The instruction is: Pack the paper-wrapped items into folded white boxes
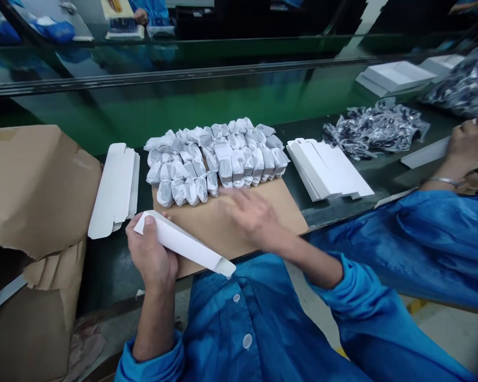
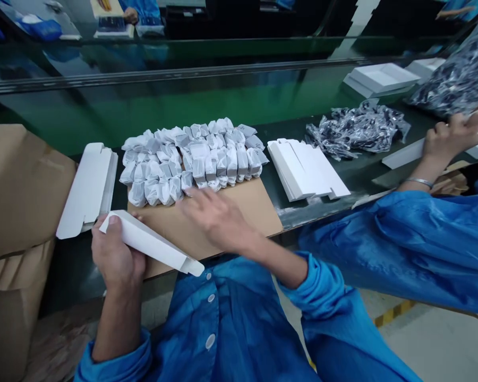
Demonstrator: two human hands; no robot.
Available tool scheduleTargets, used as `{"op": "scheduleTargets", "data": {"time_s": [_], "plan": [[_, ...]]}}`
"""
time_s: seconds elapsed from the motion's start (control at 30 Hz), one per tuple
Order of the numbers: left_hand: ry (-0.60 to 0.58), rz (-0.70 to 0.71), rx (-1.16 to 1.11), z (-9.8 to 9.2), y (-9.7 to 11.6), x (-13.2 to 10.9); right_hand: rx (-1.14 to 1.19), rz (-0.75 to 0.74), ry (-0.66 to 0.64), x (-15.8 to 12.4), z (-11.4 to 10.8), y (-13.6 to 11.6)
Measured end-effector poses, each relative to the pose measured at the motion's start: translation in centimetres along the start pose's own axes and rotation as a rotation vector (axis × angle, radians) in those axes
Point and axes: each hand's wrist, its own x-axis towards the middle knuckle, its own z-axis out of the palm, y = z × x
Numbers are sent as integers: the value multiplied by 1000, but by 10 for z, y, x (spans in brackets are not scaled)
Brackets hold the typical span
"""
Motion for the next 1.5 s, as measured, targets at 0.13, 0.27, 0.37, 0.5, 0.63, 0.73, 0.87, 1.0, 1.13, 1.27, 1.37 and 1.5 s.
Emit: {"op": "scheduleTargets", "data": {"time_s": [0.13, 0.27, 0.37, 0.5, 0.63, 0.73, 0.87, 1.0, 1.13, 1.27, 1.37, 1.5], "plan": [[75, 70, 120, -11, -9, 14, -438, -131, -246, 53, -9, 44], [61, 315, 405, -24, -1, 6, -476, -220, -438, 90, -9, 69], [-136, 642, 644, -34, 4, 1, -404, -190, -261, 84, -12, 74], [-727, 886, 816, -49, -2, 3, -357, -190, 76, 27, -6, 65], [-921, 1012, 932, -59, -6, 10, -371, -170, -129, -37, 9, 43], [-942, 1038, 963, -58, -7, 15, -252, -51, -285, -55, 5, 35], [-900, 1019, 995, -56, -7, 18, -13, 59, -326, -47, -13, 43], [-818, 1041, 950, -47, 5, 10, 107, -3, -483, -29, -11, 50], [-838, 1046, 816, -16, 27, -7, 171, -34, -522, -17, 0, 46], [-882, 988, 894, 20, 28, -8, 126, -17, -507, -23, -6, 48], [-819, 982, 1007, 34, 22, -2, 38, 72, -522, -39, -20, 60], [-677, 935, 1008, 35, 23, -3, -30, 289, -388, -66, -29, 72]]}}
